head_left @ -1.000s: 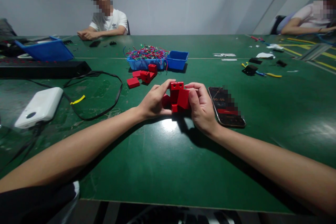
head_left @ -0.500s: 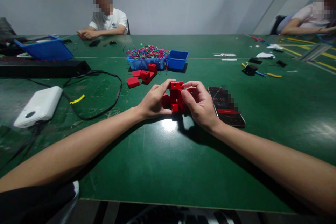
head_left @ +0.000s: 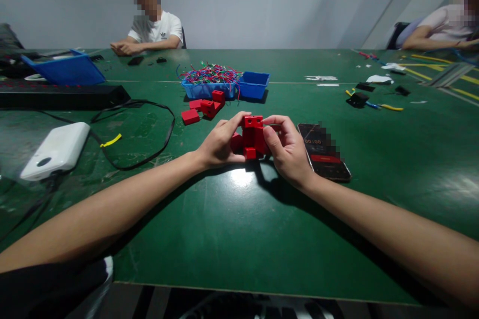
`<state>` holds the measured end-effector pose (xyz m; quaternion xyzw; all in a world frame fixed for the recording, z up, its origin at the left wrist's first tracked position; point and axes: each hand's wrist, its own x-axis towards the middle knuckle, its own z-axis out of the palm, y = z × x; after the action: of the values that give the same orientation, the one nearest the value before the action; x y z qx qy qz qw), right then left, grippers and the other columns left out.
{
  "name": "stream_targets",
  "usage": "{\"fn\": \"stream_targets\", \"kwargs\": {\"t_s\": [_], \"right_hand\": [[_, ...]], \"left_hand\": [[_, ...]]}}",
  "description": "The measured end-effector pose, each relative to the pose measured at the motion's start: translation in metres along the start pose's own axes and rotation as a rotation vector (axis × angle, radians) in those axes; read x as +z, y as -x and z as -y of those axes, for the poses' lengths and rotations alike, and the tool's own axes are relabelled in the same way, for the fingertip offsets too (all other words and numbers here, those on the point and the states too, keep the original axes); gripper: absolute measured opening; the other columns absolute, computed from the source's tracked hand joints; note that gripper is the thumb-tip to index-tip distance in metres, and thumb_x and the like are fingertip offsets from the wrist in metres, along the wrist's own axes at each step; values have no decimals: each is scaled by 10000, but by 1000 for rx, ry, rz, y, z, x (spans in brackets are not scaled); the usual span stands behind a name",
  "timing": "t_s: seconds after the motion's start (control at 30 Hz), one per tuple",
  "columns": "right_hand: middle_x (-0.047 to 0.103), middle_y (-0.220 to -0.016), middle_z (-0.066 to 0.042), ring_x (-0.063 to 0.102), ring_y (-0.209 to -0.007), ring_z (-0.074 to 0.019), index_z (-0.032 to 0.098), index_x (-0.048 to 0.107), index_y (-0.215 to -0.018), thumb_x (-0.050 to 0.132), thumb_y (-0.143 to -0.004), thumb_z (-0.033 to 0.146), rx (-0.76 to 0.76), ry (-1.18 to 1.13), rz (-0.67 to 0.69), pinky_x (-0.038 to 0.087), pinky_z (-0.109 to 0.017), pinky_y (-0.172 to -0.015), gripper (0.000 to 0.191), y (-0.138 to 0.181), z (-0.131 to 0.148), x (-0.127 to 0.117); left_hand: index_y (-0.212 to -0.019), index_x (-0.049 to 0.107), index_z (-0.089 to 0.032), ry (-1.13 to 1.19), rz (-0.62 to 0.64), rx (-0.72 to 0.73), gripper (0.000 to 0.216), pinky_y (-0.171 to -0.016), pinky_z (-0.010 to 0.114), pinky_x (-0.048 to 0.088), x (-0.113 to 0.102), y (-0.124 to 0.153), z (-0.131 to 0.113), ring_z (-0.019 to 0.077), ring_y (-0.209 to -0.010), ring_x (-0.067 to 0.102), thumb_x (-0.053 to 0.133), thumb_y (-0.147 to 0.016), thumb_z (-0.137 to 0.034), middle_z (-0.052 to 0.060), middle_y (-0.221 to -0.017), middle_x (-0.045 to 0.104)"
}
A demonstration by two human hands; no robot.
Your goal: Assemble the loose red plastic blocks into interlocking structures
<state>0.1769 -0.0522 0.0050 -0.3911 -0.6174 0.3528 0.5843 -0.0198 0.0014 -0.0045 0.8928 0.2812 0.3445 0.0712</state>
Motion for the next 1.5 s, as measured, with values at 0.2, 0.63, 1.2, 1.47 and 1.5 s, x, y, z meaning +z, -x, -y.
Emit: {"fn": "stream_targets", "kwargs": {"t_s": [0.2,0.63,1.2,1.47,1.5], "right_hand": [[611,-991,-34,600,-856,-164,223,575,-991,655,-857,645,85,-2,-17,490,-285,-677,450,1,-2,0],[631,-739,36,593,-627,-124,229,522,-884,712,-784,669,218,-157,114,497,-267,-578,490,0,-2,2],[680,-845,14,671,-727,-155,234,519,-936,761,-762,622,258,-149,80,537,-270,-592,489,-2,-5,4],[681,-842,1,661,-758,-168,231,522,-957,799,-693,647,255,-130,76,543,-314,-677,565,-5,-3,4],[689,-858,-5,670,-776,-176,232,522,-983,801,-695,641,250,-127,80,548,-323,-688,573,-5,-3,4]], "left_hand": [[-1532,286,-163,-81,-49,82,1014,-988,418,503,2,2,5,311,-1117,673,796,-735,-528,192,-1431,579],[-1561,216,-184,-126,-60,134,1054,-997,423,485,1,4,5,307,-1108,670,754,-759,-608,195,-1488,531],[-1546,258,-153,-182,-75,131,1004,-977,411,485,3,4,6,310,-1121,681,714,-780,-615,217,-1467,550],[-1553,246,-151,-201,-99,154,999,-958,412,489,3,3,7,320,-1143,677,653,-805,-673,223,-1470,547],[-1556,243,-149,-193,-104,159,994,-959,409,487,3,3,7,321,-1148,676,660,-808,-654,224,-1470,546]]}}
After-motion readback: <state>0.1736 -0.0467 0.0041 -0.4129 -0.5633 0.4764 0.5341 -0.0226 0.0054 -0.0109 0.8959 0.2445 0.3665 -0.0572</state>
